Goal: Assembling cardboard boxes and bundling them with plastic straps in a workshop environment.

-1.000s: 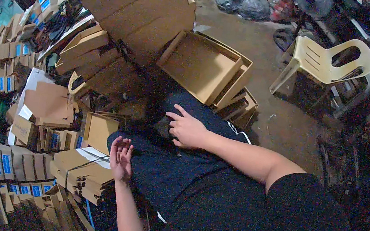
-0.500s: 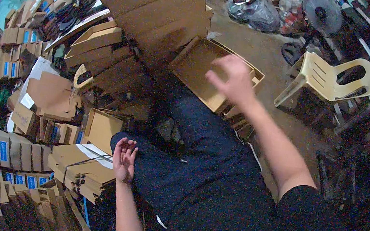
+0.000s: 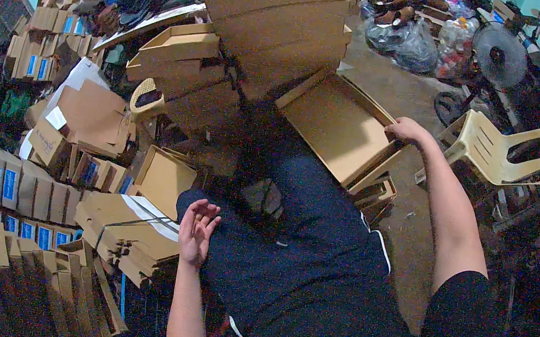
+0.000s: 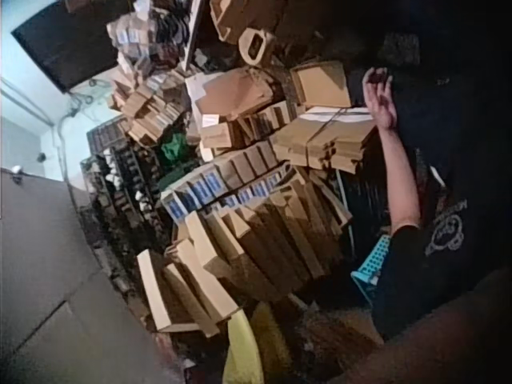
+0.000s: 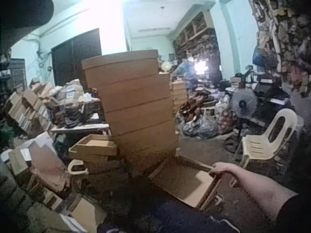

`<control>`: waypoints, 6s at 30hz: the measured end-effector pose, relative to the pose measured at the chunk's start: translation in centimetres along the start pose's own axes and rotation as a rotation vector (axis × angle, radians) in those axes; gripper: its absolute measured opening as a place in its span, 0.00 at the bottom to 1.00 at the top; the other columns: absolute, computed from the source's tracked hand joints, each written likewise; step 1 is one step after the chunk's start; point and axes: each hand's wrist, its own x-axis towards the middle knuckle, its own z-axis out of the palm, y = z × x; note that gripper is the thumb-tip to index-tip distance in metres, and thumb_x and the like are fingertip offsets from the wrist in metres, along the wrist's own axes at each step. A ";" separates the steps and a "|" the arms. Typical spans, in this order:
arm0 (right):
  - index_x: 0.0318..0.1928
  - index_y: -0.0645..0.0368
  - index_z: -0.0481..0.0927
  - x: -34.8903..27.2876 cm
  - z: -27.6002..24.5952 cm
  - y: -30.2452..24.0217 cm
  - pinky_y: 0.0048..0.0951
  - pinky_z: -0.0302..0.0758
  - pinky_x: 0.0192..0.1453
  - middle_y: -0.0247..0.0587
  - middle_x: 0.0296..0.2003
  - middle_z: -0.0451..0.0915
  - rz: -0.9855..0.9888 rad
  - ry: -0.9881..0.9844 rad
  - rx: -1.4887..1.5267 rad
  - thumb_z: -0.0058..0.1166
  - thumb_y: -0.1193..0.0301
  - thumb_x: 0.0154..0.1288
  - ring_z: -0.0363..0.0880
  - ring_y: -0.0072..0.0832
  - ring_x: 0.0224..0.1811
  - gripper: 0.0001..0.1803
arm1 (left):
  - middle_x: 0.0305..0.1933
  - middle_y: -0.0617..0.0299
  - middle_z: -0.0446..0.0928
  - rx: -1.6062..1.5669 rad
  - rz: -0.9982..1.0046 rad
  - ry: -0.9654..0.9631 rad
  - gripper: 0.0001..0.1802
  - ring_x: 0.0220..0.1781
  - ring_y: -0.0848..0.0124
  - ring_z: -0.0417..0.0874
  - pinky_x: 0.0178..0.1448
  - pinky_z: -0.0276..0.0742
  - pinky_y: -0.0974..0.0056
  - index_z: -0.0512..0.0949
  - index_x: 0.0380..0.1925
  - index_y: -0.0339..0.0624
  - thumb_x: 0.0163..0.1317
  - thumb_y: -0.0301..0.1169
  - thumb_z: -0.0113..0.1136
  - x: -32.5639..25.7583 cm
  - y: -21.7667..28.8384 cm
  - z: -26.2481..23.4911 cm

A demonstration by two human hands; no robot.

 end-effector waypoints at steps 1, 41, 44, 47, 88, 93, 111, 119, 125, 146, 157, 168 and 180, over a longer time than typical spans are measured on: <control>0.41 0.62 0.85 -0.6 0.0 -1.1 0.38 0.79 0.41 0.37 0.34 0.85 0.040 -0.008 0.035 0.60 0.55 0.69 0.82 0.29 0.36 0.20 | 0.63 0.53 0.79 0.003 -0.001 -0.008 0.26 0.70 0.58 0.78 0.72 0.74 0.51 0.71 0.68 0.38 0.84 0.46 0.45 0.0 -0.1 -0.1; 0.67 0.59 0.75 -8.7 14.5 -33.5 0.28 0.78 0.48 0.33 0.44 0.81 -0.351 -0.632 0.504 0.55 0.70 0.62 0.77 0.23 0.43 0.31 | 0.55 0.48 0.80 1.466 0.406 -0.088 0.22 0.59 0.49 0.83 0.64 0.80 0.49 0.81 0.53 0.41 0.69 0.46 0.63 -1.3 -5.4 5.6; 0.60 0.59 0.78 -5.1 18.5 -37.6 0.33 0.78 0.47 0.36 0.42 0.79 -0.345 -0.670 0.460 0.54 0.68 0.61 0.77 0.28 0.42 0.25 | 0.39 0.54 0.80 1.435 0.339 -0.203 0.19 0.46 0.54 0.83 0.54 0.79 0.51 0.81 0.37 0.40 0.67 0.47 0.65 -0.8 -3.5 6.4; 0.58 0.65 0.78 -4.9 22.4 -43.1 0.32 0.76 0.54 0.43 0.46 0.82 -0.315 -0.685 0.536 0.52 0.68 0.63 0.80 0.29 0.46 0.23 | 0.36 0.56 0.80 1.447 0.370 -0.179 0.19 0.45 0.56 0.84 0.53 0.79 0.53 0.81 0.36 0.41 0.67 0.47 0.65 -1.0 -3.4 6.6; 0.57 0.61 0.85 -6.9 13.6 -22.7 0.32 0.79 0.59 0.40 0.53 0.86 -0.675 -0.121 0.435 0.66 0.60 0.73 0.83 0.28 0.53 0.21 | 0.40 0.56 0.86 1.407 0.326 -0.095 0.13 0.45 0.56 0.88 0.52 0.83 0.55 0.86 0.38 0.42 0.64 0.41 0.70 -0.4 -1.2 7.2; 0.57 0.61 0.85 -4.9 5.2 -10.0 0.38 0.79 0.61 0.45 0.52 0.85 -0.438 0.429 0.142 0.67 0.56 0.70 0.83 0.35 0.56 0.24 | 0.39 0.58 0.85 1.445 0.300 -0.138 0.14 0.44 0.58 0.87 0.51 0.81 0.55 0.86 0.39 0.42 0.65 0.41 0.70 -0.4 -0.9 7.3; 0.52 0.60 0.88 -3.9 9.7 5.6 0.38 0.80 0.52 0.52 0.40 0.90 0.012 0.696 0.206 0.59 0.53 0.73 0.90 0.43 0.45 0.23 | 0.39 0.57 0.86 1.512 0.315 -0.135 0.13 0.42 0.57 0.88 0.49 0.82 0.55 0.86 0.39 0.42 0.64 0.40 0.72 -0.4 -1.0 7.1; 0.55 0.60 0.88 -2.2 7.3 7.1 0.33 0.78 0.53 0.46 0.41 0.90 0.060 0.646 0.402 0.61 0.53 0.73 0.87 0.31 0.44 0.24 | 0.38 0.58 0.86 1.505 0.313 -0.124 0.13 0.42 0.58 0.87 0.50 0.81 0.56 0.85 0.38 0.42 0.64 0.40 0.71 -0.6 -0.9 7.2; 0.59 0.62 0.87 1.1 1.5 19.2 0.27 0.76 0.57 0.38 0.45 0.87 0.006 0.425 0.793 0.56 0.58 0.76 0.83 0.26 0.45 0.22 | 0.39 0.56 0.85 1.453 0.356 -0.127 0.14 0.43 0.57 0.87 0.51 0.82 0.55 0.86 0.39 0.42 0.66 0.42 0.70 0.3 -1.9 7.4; 0.65 0.57 0.76 -8.5 21.9 -34.3 0.31 0.84 0.35 0.32 0.40 0.82 -0.195 -0.635 0.928 0.52 0.58 0.78 0.81 0.19 0.33 0.23 | 0.38 0.51 0.80 1.406 0.274 -0.151 0.16 0.47 0.53 0.85 0.55 0.80 0.51 0.81 0.36 0.40 0.69 0.43 0.65 -0.9 -2.2 6.6; 0.74 0.57 0.73 -1.4 34.6 -43.8 0.32 0.82 0.41 0.40 0.53 0.86 -0.405 -0.651 0.568 0.56 0.46 0.77 0.83 0.26 0.37 0.36 | 0.39 0.51 0.84 1.453 0.199 -0.196 0.17 0.46 0.54 0.86 0.54 0.82 0.52 0.84 0.40 0.41 0.66 0.45 0.66 -0.1 -1.4 7.0; 0.61 0.61 0.85 -6.3 22.3 -31.4 0.31 0.78 0.60 0.38 0.51 0.88 -0.579 -0.701 0.526 0.60 0.56 0.77 0.83 0.25 0.50 0.23 | 0.38 0.54 0.85 1.412 0.345 -0.115 0.15 0.41 0.53 0.87 0.48 0.84 0.52 0.86 0.37 0.43 0.66 0.44 0.68 -0.3 -2.2 6.9; 0.70 0.55 0.74 -0.7 9.4 0.1 0.53 0.74 0.69 0.57 0.68 0.75 0.152 0.540 -0.141 0.69 0.47 0.61 0.76 0.52 0.66 0.43 | 0.37 0.58 0.86 1.532 0.310 -0.111 0.13 0.41 0.58 0.87 0.48 0.81 0.55 0.86 0.37 0.42 0.64 0.40 0.70 -0.4 -0.8 7.1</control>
